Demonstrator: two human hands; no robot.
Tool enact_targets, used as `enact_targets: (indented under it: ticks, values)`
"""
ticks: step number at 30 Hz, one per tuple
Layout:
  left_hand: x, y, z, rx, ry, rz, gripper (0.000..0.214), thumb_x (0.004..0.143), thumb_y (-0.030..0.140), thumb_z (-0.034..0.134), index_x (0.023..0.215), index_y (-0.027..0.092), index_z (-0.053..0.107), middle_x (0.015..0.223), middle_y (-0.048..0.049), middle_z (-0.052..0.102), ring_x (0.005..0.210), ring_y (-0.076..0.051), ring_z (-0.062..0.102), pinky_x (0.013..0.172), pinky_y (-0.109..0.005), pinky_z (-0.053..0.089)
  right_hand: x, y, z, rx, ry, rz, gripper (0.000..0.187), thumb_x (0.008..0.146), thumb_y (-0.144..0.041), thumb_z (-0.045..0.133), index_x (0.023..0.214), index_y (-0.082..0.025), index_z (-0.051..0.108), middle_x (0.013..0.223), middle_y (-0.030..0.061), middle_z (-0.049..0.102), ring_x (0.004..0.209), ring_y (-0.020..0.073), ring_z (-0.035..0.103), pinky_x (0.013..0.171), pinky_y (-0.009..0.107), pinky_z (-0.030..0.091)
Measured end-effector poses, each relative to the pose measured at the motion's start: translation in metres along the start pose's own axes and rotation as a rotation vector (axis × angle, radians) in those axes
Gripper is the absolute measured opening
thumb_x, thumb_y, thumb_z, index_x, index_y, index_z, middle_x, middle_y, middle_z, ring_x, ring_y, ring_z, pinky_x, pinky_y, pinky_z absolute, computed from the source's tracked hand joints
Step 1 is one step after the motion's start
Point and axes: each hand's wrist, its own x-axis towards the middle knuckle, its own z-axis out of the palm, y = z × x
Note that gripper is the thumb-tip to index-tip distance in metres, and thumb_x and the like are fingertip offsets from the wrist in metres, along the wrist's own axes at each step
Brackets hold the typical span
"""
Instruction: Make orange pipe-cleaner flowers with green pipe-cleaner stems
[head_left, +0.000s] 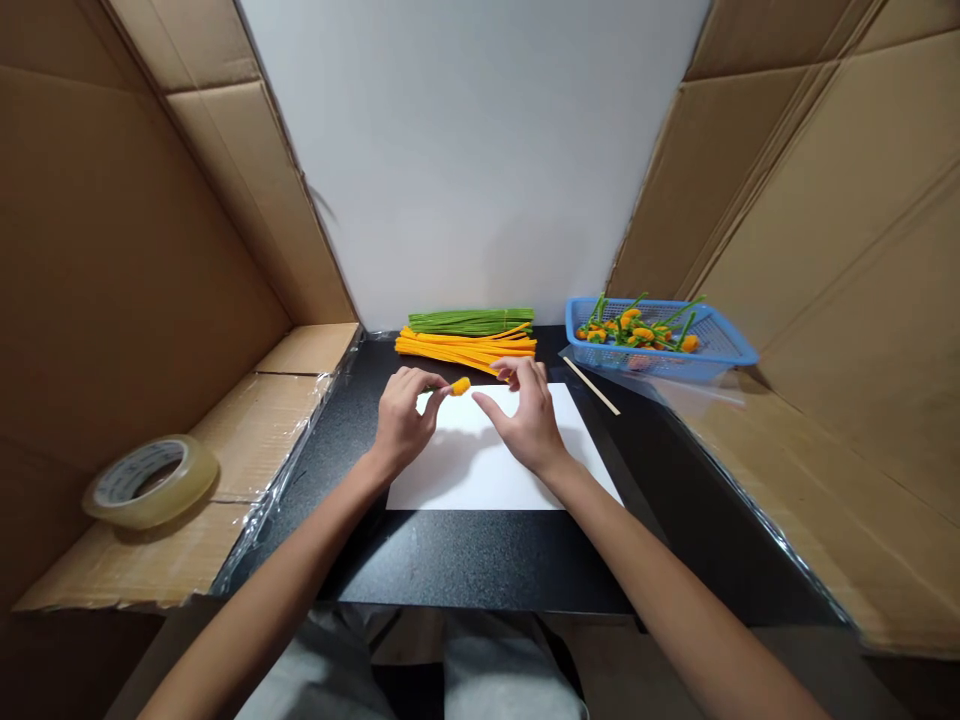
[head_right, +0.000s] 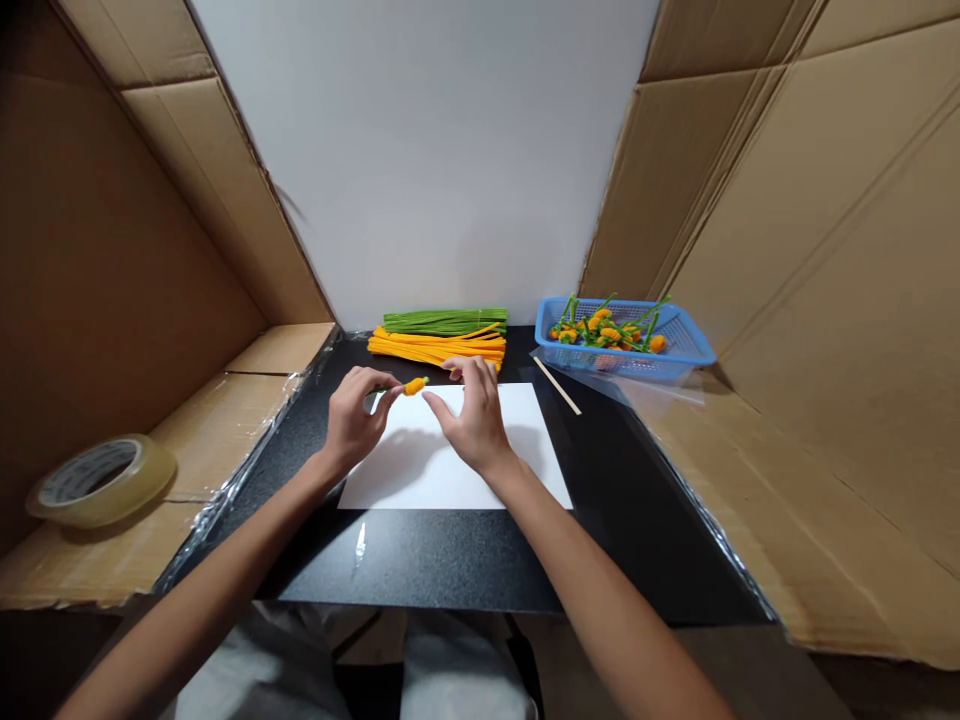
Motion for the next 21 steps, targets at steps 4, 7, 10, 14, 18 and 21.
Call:
enact_targets:
  ticks: [4, 7, 10, 14, 18, 21]
  values:
    - [-0.006, 0.006, 0.005, 0.079, 0.006, 0.108, 0.015, 0.098, 0.027, 0.053, 0.087, 0.020, 0.061, 0.083, -0.0049, 0.069, 0.076, -0.018, 0.058, 0.073, -0.032, 0.045, -0.005, 0.001, 0.021, 0.620, -0.180, 0.418, 0.047, 0.087, -0.057, 0.061, 0.118, -0.022, 0.053, 0.094, 0.0051, 0.066, 0.083, 0.0194, 0.065, 0.072, 0.034, 0.055]
    - [-0.010, 0.014, 0.010, 0.080, -0.057, 0.185, 0.015, 0.098, 0.024, 0.052, 0.086, 0.019, 0.061, 0.080, -0.0045, 0.068, 0.073, -0.017, 0.058, 0.068, -0.030, 0.044, -0.009, 0.002, 0.031, 0.819, -0.192, 0.482, 0.048, 0.084, -0.053, 0.068, 0.120, -0.023, 0.058, 0.094, 0.0028, 0.067, 0.082, 0.0159, 0.066, 0.076, 0.031, 0.056]
    - [-0.011, 0.019, 0.012, 0.071, -0.081, 0.154, 0.018, 0.098, 0.024, 0.051, 0.084, 0.019, 0.061, 0.080, -0.0048, 0.067, 0.074, -0.017, 0.058, 0.068, -0.030, 0.043, -0.010, 0.006, 0.034, 0.794, -0.145, 0.431, 0.044, 0.080, -0.046, 0.074, 0.115, -0.021, 0.066, 0.093, 0.0026, 0.070, 0.080, 0.0144, 0.064, 0.077, 0.030, 0.056]
    - [-0.012, 0.018, 0.014, 0.154, -0.139, 0.110, 0.024, 0.100, 0.028, 0.048, 0.083, 0.019, 0.063, 0.078, -0.0056, 0.067, 0.074, -0.018, 0.059, 0.069, -0.031, 0.042, -0.010, 0.014, 0.034, 0.652, -0.121, 0.371, 0.039, 0.081, -0.045, 0.072, 0.111, -0.020, 0.072, 0.101, 0.0052, 0.073, 0.081, 0.0170, 0.065, 0.078, 0.033, 0.057]
    - [-0.015, 0.014, 0.016, 0.222, -0.148, 0.141, 0.026, 0.100, 0.026, 0.048, 0.080, 0.019, 0.062, 0.077, -0.0062, 0.067, 0.071, -0.018, 0.059, 0.068, -0.031, 0.040, -0.011, 0.017, 0.033, 0.436, -0.120, 0.285, 0.035, 0.087, -0.039, 0.064, 0.115, -0.020, 0.073, 0.096, 0.0062, 0.072, 0.072, 0.0160, 0.063, 0.074, 0.033, 0.055]
    - [-0.015, 0.013, 0.017, 0.251, -0.141, 0.158, 0.026, 0.100, 0.026, 0.047, 0.082, 0.018, 0.063, 0.078, -0.0063, 0.068, 0.073, -0.018, 0.060, 0.069, -0.031, 0.041, -0.012, 0.016, 0.032, 0.320, -0.137, 0.191, 0.032, 0.092, -0.032, 0.056, 0.117, -0.020, 0.073, 0.092, 0.0057, 0.069, 0.073, 0.0155, 0.061, 0.072, 0.031, 0.052]
